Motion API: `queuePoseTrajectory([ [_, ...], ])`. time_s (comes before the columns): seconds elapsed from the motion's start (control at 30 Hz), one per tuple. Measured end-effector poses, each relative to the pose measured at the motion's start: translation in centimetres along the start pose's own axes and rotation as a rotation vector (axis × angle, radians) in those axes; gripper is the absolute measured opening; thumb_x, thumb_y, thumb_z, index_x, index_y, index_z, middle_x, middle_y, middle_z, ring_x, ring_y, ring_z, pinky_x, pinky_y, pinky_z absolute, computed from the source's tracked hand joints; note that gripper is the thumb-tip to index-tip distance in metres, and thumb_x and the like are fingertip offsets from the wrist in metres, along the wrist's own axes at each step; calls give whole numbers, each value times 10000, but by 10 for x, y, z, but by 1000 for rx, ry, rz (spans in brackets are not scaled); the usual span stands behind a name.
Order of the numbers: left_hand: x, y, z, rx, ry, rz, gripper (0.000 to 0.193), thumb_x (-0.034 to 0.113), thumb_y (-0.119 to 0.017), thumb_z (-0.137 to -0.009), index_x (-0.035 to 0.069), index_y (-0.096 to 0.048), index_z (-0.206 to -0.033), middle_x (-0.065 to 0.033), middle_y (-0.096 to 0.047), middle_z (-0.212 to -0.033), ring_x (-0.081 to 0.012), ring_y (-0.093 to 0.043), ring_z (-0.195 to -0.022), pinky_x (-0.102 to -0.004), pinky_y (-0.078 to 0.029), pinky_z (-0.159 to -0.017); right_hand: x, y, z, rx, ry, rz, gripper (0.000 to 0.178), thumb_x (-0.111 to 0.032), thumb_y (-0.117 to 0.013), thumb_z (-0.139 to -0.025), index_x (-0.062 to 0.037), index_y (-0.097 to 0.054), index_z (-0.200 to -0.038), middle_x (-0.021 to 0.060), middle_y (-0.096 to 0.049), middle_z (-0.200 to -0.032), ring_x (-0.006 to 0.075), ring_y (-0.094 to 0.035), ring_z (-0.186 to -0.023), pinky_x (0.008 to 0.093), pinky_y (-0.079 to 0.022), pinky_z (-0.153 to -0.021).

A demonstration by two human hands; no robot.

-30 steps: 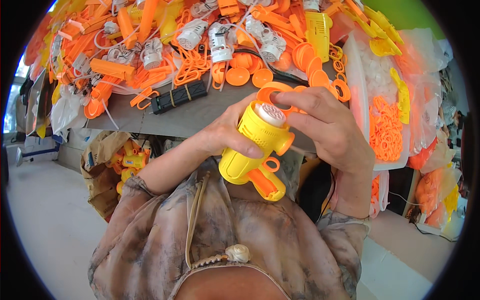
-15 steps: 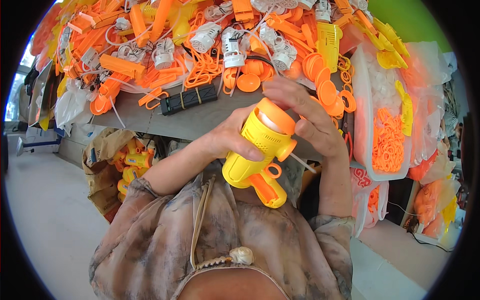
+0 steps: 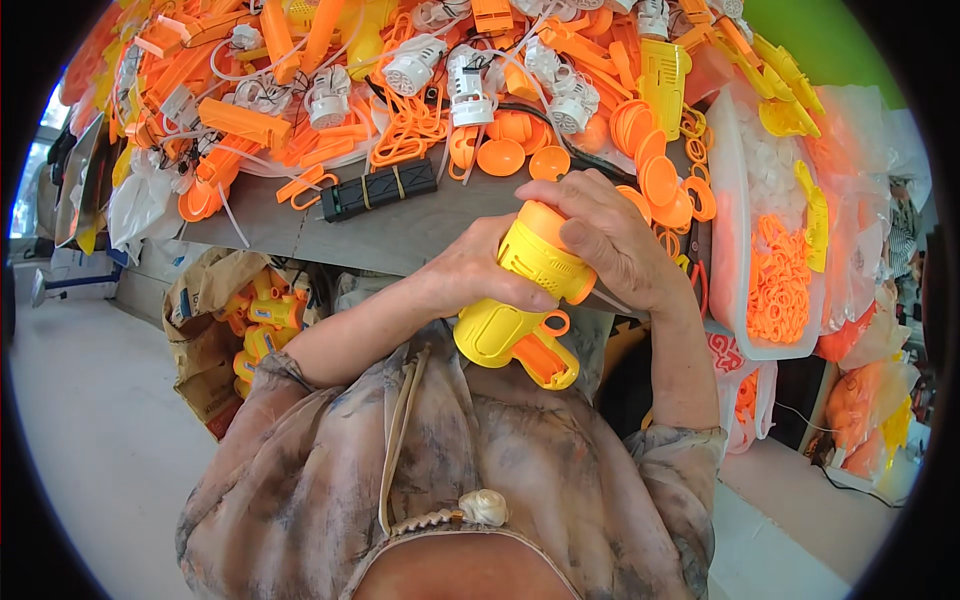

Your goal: Assembling various plastic components of toy bubble guns at a workbench.

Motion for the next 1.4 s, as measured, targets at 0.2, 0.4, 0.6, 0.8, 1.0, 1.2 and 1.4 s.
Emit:
queuePoseTrajectory([
  [0.2,-5,-1,5,13,9,25,501,127,-729,-626,-8,-563,-1079,-90,-631,-974,-180,-613,-887,-315,-490,-792,-7,-3,2,6,1,44,628,-531,-286,-933,11,-540,-1126,140,-546,-962,294,-494,-928,375,-372,-851],
  [0.4,-14,-2,13,13,2,38,582,126,-737,-621,-3,-518,-1144,-94,-616,-1009,-174,-599,-915,-314,-481,-817,-10,-16,10,-15,21,144,599,-496,-270,-947,17,-530,-1114,132,-532,-920,289,-472,-869,371,-360,-816],
  [0.6,-24,-6,23,52,-67,132,842,128,-753,-621,20,-319,-1334,-111,-513,-1178,-179,-530,-1065,-315,-442,-904,-8,-36,23,-62,-5,179,585,-481,-274,-949,6,-516,-1165,114,-505,-865,270,-451,-806,357,-352,-776],
  [0.8,-28,-7,33,35,-80,144,857,97,-746,-639,51,-280,-1357,-97,-498,-1191,-169,-507,-1093,-325,-426,-934,-16,-41,42,63,-88,-28,650,-542,-386,-913,2,-475,-1257,129,-536,-988,264,-492,-912,358,-383,-828],
  [1.0,-34,-9,39,50,-87,121,762,80,-746,-641,71,-340,-1286,-70,-526,-1122,-158,-525,-1044,-309,-441,-900,-37,-35,78,538,-19,-74,452,-203,-718,-762,28,-569,-1121,147,-555,-1112,252,-561,-969,320,-455,-823],
  [1.2,-42,-5,45,103,-8,59,800,32,-715,-588,71,-344,-1296,-67,-502,-1158,-164,-496,-1083,-308,-403,-938,-34,-43,86,616,-107,-122,365,-128,-712,-760,31,-593,-1066,156,-574,-1059,253,-568,-944,317,-462,-806],
  [1.4,-44,-7,44,104,50,-15,795,52,-736,-570,59,-374,-1278,-64,-523,-1142,-158,-500,-1073,-306,-399,-940,-31,-44,93,644,-82,-112,330,-135,-712,-766,31,-600,-1029,148,-588,-1006,253,-582,-895,314,-476,-767],
])
Point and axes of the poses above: each hand's wrist, its own z-axis away from the middle knuckle, its own y-axis out of the back of the hand, x = y × z, the point moved 9 cm from there along -z, towards the middle knuckle
